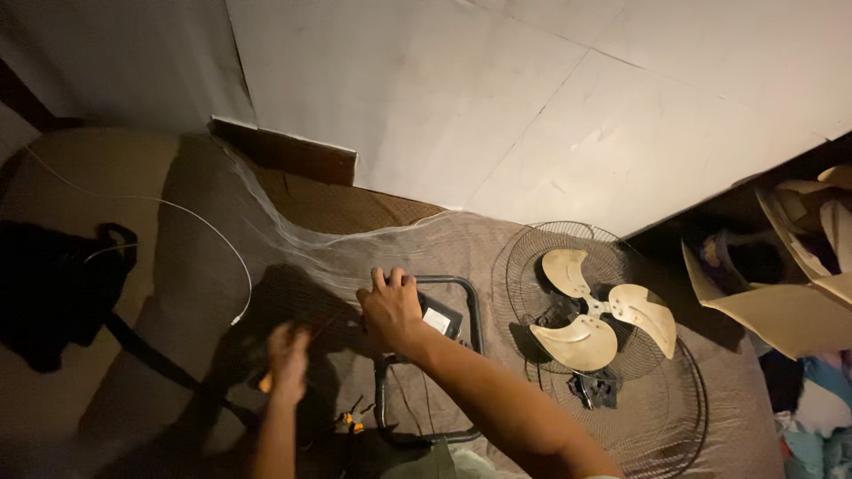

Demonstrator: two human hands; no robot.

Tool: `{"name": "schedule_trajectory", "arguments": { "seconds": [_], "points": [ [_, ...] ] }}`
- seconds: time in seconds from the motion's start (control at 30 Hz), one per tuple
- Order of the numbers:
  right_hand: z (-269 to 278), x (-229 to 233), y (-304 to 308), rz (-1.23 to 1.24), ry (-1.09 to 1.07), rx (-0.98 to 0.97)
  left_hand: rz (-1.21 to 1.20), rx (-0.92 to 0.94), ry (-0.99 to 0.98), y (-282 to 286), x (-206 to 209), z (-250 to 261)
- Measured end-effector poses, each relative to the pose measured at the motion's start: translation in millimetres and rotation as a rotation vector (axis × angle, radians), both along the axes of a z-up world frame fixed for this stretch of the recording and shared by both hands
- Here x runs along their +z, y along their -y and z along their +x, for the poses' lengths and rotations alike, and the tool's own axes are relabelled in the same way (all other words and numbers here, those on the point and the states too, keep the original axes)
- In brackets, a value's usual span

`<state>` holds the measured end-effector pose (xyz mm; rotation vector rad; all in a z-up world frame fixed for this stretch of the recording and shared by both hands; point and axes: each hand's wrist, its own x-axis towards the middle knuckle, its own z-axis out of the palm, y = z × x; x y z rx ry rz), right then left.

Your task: The person disassembles a standing fan motor using a screwdriver. They remove screws, separate the motor housing, and detach internal components, placing parts on the bed surface.

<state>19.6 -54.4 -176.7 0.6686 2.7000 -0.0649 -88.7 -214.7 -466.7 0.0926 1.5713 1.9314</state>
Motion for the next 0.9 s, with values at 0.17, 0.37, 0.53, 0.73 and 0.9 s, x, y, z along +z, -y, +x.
{"name": "schedule_trajectory", "arguments": {
  "seconds": [0.17,0.37,0.53,0.73,0.9],
  "points": [
    [6.6,16.3,-8.5,-0.054,-0.043,0.013,0.184,-0.482,0.158,-68.6,82.4,46.4],
    [101.6,11.2,-54.2,-0.598,-0.872,0.107,0.249,-0.474,0.119,-87.8,128.7,57.2],
    [181.8,-38.8,-25.4,-0.272,-0.933,-0.708,0.146,-0.245,-0.001,-82.5,120.5,61.8],
    [198.9,-74.7,2.7,-0.605,-0.956,-0.734,0.182,-0.125,-0.045,-82.2,120.2,52.6],
    [194.7,-71.8,2.7,-0.514,-0.934,-0.614,0.073,-0.039,-0.081,-84.4,130.2,57.1]
  ]
}}
